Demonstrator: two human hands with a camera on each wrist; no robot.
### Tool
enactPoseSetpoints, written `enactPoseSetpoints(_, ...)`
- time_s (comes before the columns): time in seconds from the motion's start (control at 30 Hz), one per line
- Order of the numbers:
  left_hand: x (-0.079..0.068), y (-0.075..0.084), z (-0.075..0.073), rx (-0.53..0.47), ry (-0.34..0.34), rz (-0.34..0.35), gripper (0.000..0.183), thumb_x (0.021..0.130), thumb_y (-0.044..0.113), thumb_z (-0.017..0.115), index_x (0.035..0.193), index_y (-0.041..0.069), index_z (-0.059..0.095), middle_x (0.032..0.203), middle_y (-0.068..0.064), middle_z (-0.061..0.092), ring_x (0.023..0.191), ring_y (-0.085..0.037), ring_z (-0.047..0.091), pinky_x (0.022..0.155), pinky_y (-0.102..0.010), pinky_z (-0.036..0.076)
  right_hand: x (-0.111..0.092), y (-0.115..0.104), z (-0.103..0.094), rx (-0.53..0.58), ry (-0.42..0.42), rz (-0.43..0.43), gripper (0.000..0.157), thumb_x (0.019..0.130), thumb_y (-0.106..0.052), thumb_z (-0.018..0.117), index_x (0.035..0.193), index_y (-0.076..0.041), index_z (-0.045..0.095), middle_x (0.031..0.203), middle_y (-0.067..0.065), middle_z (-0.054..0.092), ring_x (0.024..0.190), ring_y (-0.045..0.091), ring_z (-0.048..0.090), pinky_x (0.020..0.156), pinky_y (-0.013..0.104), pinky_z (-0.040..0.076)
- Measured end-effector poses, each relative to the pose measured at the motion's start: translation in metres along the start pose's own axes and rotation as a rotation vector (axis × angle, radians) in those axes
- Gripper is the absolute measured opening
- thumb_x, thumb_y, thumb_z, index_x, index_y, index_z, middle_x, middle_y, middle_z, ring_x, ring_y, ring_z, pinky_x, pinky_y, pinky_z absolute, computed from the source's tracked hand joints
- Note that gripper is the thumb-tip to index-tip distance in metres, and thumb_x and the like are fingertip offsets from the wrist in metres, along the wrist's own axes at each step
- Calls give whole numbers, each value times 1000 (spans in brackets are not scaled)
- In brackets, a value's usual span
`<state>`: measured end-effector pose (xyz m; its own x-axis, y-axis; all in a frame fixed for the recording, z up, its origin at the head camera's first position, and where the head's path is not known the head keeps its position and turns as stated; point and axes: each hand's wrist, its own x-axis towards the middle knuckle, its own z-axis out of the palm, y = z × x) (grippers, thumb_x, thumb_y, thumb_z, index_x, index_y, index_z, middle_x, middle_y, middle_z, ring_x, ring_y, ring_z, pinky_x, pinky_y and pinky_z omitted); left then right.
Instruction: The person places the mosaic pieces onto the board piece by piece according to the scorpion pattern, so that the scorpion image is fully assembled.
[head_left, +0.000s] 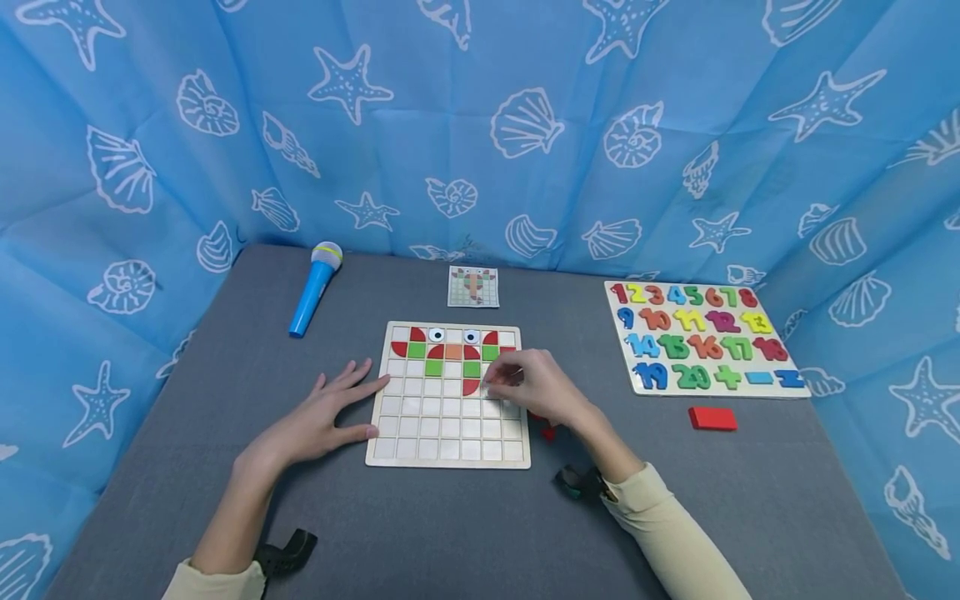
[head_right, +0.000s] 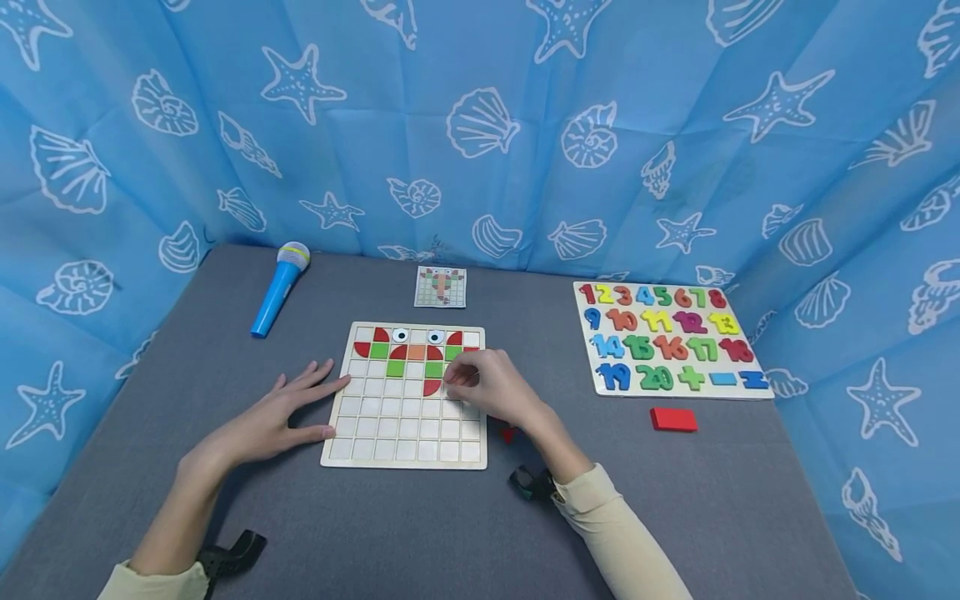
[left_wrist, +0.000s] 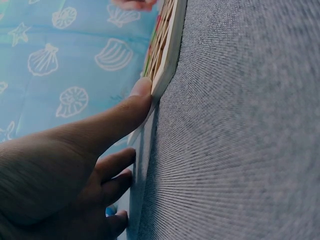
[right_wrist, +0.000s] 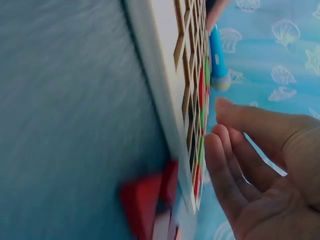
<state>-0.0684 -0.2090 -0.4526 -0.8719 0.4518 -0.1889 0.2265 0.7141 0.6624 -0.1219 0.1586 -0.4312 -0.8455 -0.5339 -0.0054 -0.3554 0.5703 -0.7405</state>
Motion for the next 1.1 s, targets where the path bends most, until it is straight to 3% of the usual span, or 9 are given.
enactPoseSetpoints(0.27, 0, 0, 0, 10, 5, 3, 81, 98, 45, 80, 167, 21, 46, 179, -26, 25, 167, -56, 14, 125, -86, 5, -32, 12, -27, -37, -4, 90, 16, 94, -10, 85, 109, -7, 79, 95, 1, 77, 84, 10, 67, 77, 21, 58)
enactPoseSetpoints(0.47, 0, -9, 5, -15, 36, 46, 80, 97, 44, 80, 166, 24, 47, 177, -28, 27, 166, -56, 15, 123, -88, 4, -50, 24, -38, -155, 18, 99, 17, 92, -8, 86, 107, -4, 80, 92, 3, 77, 80, 8, 63, 71, 20, 54)
enactPoseSetpoints(0.8, 3, -20, 8, -14, 40, 50, 83, 95, 59, 77, 167, 33, 45, 179, -23, 27, 167, -55, 15, 124, -87, 6, -56, 35, -40, -225, -2, 129, 14, 96, -17, 84, 105, -7, 81, 86, 0, 71, 72, 6, 55, 62, 20, 45)
enactPoseSetpoints(0.97, 0, -12, 5, -25, 43, 66, 83, 95, 51, 80, 166, 27, 46, 178, -27, 27, 165, -57, 16, 122, -89, 5, -55, 36, -40, -186, -29, 138, 14, 96, -15, 84, 104, -8, 75, 88, 1, 71, 77, 8, 58, 67, 20, 49)
enactPoseSetpoints(1.1, 0, -4, 1, -10, 18, 26, 82, 97, 45, 81, 167, 22, 45, 178, -27, 26, 167, -56, 14, 124, -87, 4, -57, 35, -41, -169, -25, 138, 15, 95, -16, 85, 102, -10, 74, 87, -1, 71, 77, 9, 60, 67, 21, 50)
